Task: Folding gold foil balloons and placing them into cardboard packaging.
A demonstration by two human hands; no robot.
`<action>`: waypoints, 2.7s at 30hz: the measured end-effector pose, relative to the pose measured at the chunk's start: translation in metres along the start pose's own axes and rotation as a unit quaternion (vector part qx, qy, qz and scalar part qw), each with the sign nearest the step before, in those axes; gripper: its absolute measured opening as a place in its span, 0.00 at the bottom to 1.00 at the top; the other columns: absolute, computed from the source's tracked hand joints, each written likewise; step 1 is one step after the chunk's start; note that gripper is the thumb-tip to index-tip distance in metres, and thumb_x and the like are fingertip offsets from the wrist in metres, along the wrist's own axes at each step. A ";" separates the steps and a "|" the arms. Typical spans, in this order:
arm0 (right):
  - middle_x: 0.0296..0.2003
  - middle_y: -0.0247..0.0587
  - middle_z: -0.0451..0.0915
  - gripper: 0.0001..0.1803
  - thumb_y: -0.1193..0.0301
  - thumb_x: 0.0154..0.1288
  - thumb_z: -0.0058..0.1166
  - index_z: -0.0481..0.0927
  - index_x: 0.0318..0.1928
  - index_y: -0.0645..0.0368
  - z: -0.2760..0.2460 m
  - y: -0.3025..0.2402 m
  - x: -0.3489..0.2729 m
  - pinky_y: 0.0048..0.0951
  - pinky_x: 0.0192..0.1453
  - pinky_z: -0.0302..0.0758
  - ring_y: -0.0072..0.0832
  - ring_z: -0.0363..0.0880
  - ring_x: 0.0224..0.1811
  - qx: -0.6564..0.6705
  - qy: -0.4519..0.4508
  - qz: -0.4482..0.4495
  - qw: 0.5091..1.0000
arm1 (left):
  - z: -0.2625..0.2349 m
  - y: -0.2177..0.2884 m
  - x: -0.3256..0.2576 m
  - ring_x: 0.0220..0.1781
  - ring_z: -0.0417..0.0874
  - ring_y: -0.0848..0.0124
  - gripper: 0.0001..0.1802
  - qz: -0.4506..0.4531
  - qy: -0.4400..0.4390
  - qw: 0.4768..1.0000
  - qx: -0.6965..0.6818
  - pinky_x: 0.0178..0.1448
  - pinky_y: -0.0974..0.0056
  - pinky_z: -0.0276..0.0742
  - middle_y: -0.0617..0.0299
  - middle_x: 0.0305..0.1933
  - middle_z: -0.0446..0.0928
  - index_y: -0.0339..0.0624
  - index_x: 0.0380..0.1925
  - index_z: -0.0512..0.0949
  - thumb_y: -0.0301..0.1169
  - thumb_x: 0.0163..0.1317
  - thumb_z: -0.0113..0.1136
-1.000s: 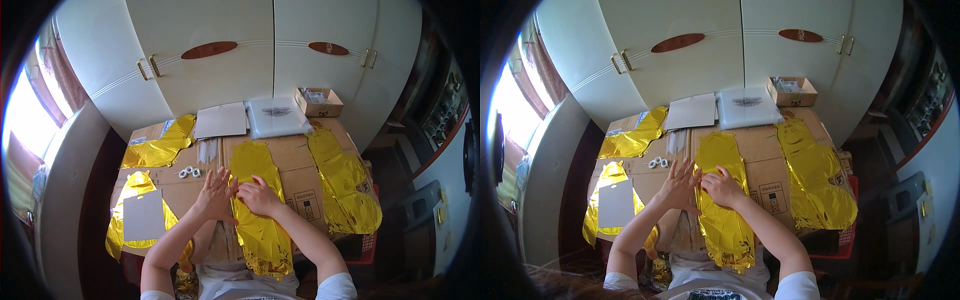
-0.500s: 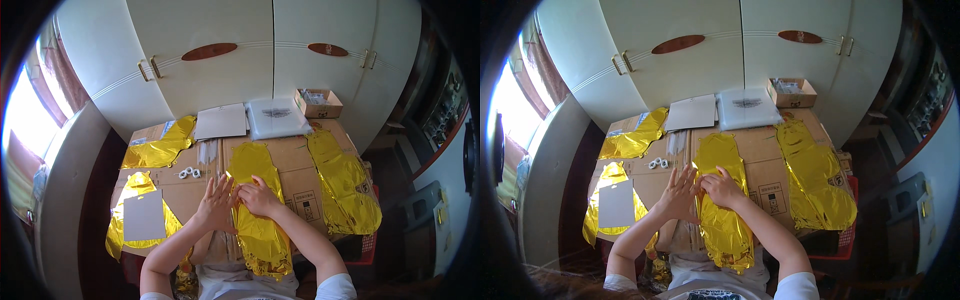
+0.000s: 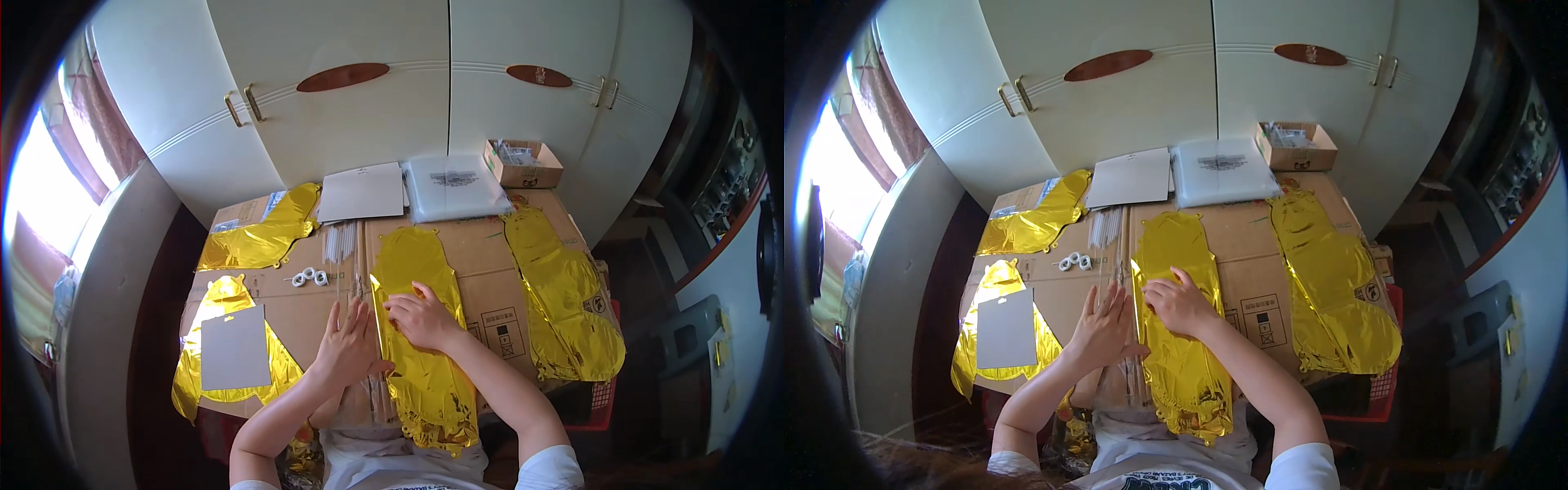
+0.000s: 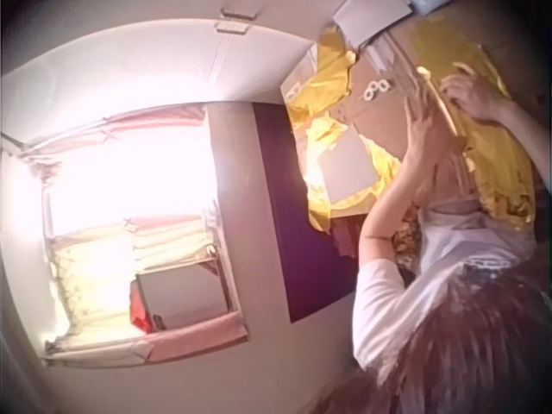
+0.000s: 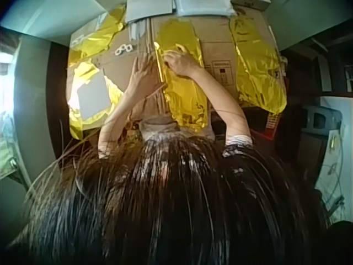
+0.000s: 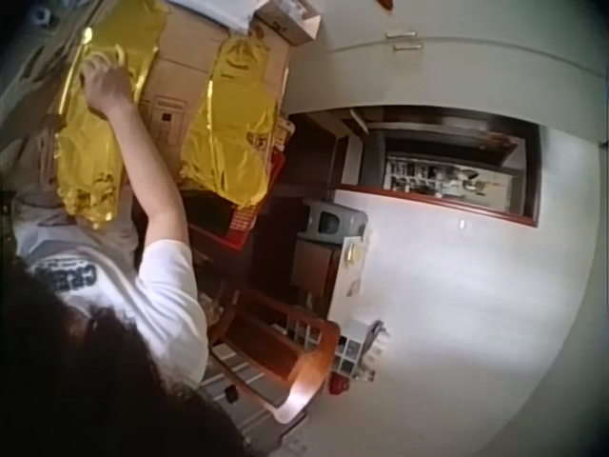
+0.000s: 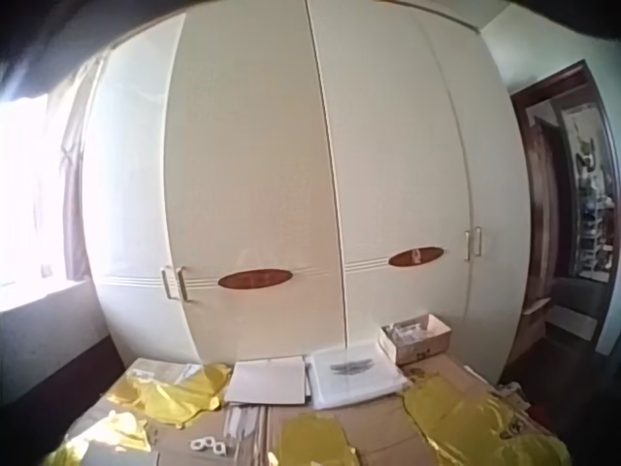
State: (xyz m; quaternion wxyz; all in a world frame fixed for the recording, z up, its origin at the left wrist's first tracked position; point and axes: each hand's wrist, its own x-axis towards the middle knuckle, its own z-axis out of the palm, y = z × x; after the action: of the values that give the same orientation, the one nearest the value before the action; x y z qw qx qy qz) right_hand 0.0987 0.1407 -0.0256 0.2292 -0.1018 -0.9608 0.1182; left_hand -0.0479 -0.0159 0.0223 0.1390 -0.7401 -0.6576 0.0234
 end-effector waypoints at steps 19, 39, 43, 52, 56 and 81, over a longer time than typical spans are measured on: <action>0.52 0.33 0.81 0.07 0.68 0.68 0.51 0.80 0.43 0.53 0.000 0.001 0.000 0.52 0.73 0.57 0.29 0.76 0.61 0.034 0.012 -0.004 0.999 | -0.023 0.016 -0.035 0.78 0.52 0.48 0.64 0.051 -0.060 0.993 -0.093 0.76 0.38 0.46 0.40 0.71 0.61 0.27 0.65 0.64 0.74 0.43 0.58; 0.60 0.45 0.75 0.20 0.63 0.71 0.50 0.76 0.58 0.59 -0.085 0.043 -0.058 0.37 0.64 0.72 0.41 0.74 0.63 0.183 -0.018 0.265 0.946 | 0.010 0.023 -0.010 0.74 0.56 0.36 0.46 0.065 0.025 0.985 -0.160 0.73 0.34 0.50 0.41 0.72 0.59 0.46 0.69 0.64 0.68 0.61 0.48; 0.65 0.46 0.71 0.24 0.58 0.70 0.50 0.75 0.61 0.56 -0.063 0.060 -0.026 0.43 0.73 0.61 0.42 0.65 0.70 0.047 -0.038 0.225 0.973 | 0.014 0.022 -0.014 0.74 0.55 0.36 0.47 0.075 0.033 0.982 -0.173 0.72 0.32 0.51 0.41 0.72 0.60 0.47 0.70 0.63 0.68 0.59 0.50; 0.67 0.44 0.67 0.26 0.57 0.69 0.50 0.73 0.63 0.54 -0.030 0.071 -0.002 0.51 0.77 0.51 0.39 0.60 0.73 -0.038 -0.078 0.209 0.974 | 0.020 0.019 -0.015 0.75 0.55 0.39 0.46 0.085 0.030 0.982 -0.163 0.73 0.32 0.50 0.44 0.73 0.60 0.49 0.70 0.63 0.70 0.62 0.43; 0.67 0.42 0.67 0.25 0.57 0.70 0.50 0.73 0.63 0.54 -0.031 0.066 -0.001 0.52 0.78 0.49 0.37 0.60 0.73 -0.024 -0.093 0.201 0.975 | 0.018 0.018 -0.015 0.75 0.55 0.40 0.46 0.084 0.020 0.984 -0.158 0.73 0.33 0.49 0.44 0.73 0.59 0.49 0.71 0.62 0.70 0.63 0.42; 0.57 0.46 0.79 0.23 0.76 0.69 0.36 0.69 0.63 0.57 -0.029 0.117 0.044 0.38 0.64 0.70 0.43 0.76 0.59 0.162 -0.007 0.360 0.919 | 0.065 -0.077 0.099 0.68 0.67 0.59 0.20 -0.117 0.025 0.973 -0.199 0.72 0.38 0.55 0.59 0.60 0.73 0.43 0.51 0.76 0.36 0.58 0.55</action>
State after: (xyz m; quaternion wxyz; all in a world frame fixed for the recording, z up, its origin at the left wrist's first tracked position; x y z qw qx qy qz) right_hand 0.0899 0.2687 -0.0141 0.1777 -0.4016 -0.8285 0.3473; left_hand -0.1230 0.1001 -0.0074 0.0067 -0.6710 -0.7274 -0.1431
